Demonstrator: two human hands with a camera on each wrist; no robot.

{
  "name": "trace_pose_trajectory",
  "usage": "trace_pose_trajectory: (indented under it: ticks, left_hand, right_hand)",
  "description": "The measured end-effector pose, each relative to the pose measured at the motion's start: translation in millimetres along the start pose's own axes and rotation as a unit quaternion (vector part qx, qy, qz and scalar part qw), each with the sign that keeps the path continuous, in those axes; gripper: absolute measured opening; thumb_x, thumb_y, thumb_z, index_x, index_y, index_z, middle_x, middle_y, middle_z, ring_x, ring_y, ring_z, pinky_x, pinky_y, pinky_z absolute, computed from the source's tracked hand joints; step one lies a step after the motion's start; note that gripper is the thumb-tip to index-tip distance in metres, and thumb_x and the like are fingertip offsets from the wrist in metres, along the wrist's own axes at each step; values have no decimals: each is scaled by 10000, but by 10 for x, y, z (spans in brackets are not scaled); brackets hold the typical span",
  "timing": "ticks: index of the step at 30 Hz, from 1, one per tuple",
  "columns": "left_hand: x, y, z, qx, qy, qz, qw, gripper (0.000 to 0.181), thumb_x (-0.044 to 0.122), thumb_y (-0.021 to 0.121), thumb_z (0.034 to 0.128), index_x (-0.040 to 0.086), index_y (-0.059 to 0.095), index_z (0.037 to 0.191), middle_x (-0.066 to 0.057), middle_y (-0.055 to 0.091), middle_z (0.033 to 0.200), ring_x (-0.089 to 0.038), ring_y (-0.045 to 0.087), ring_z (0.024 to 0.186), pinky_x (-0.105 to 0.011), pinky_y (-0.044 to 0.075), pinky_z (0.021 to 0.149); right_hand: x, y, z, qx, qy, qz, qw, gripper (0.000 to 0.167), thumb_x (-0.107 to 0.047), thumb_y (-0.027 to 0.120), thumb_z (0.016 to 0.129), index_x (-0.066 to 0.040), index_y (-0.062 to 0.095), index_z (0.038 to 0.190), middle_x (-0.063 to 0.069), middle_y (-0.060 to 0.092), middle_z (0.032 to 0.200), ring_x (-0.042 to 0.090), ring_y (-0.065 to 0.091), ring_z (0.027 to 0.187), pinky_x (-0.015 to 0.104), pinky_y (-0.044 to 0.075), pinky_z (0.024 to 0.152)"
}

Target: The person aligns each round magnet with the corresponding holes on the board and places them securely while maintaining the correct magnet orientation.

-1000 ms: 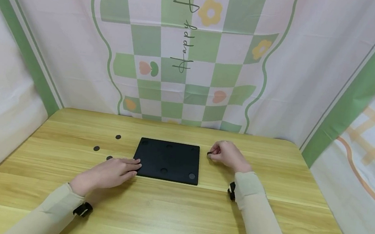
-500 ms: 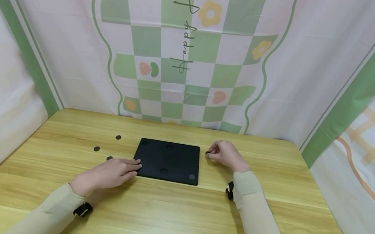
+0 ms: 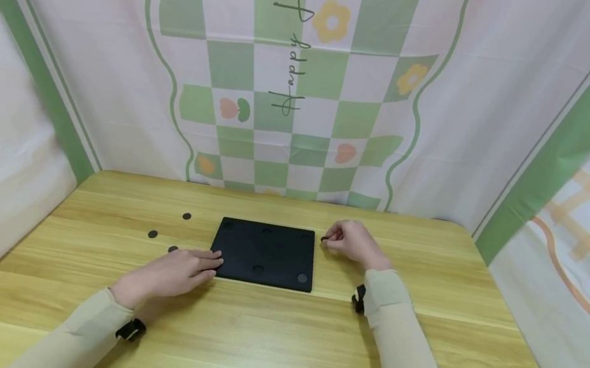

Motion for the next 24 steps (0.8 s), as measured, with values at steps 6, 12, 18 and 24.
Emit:
trace_pose_trajectory:
  ticks: [6,12,18,24]
  left_hand:
    - [-1,6,-5,-32,-3,15,10000,394,291,449,1012,100,555,1340,-84,475,1433,-260,451,1323,-436,407,1057]
    - [-2,3,-2,-54,-32,-12,10000,398,292,446,1013,99,548,1346,-87,470,1437,-263,447,1325,-438,405,1058]
    - [-8,-11,0,-1,-83,-32,10000,406,300,453,1010,94,546,1347,-82,479,1430,-265,454,1319,-441,407,1056]
    - [-9,-4,1,-33,-64,26,10000,403,299,449,1011,101,547,1348,-79,473,1436,-262,449,1323,-440,403,1059]
  right_hand:
    - [-16,6,22,14,-40,-12,10000,91,-108,724,825,-60,710,901,26,687,821,110,619,730,273,534,681]
    - [-42,17,45,12,-144,6,9999,102,-110,731,823,-49,712,903,21,684,805,98,616,718,257,530,671]
    - [-69,22,74,38,-174,-15,9998,106,-115,730,827,-49,713,907,27,686,803,109,622,722,274,533,677]
    - [-61,45,104,66,-172,3,9998,99,-123,734,825,-61,716,901,15,688,797,99,621,713,270,534,674]
Point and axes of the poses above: each hand's wrist, its own z-axis towards the middle knuckle, its own y-axis out of the palm, x = y × z, the point moved 8 cm from there along z, towards the middle knuckle
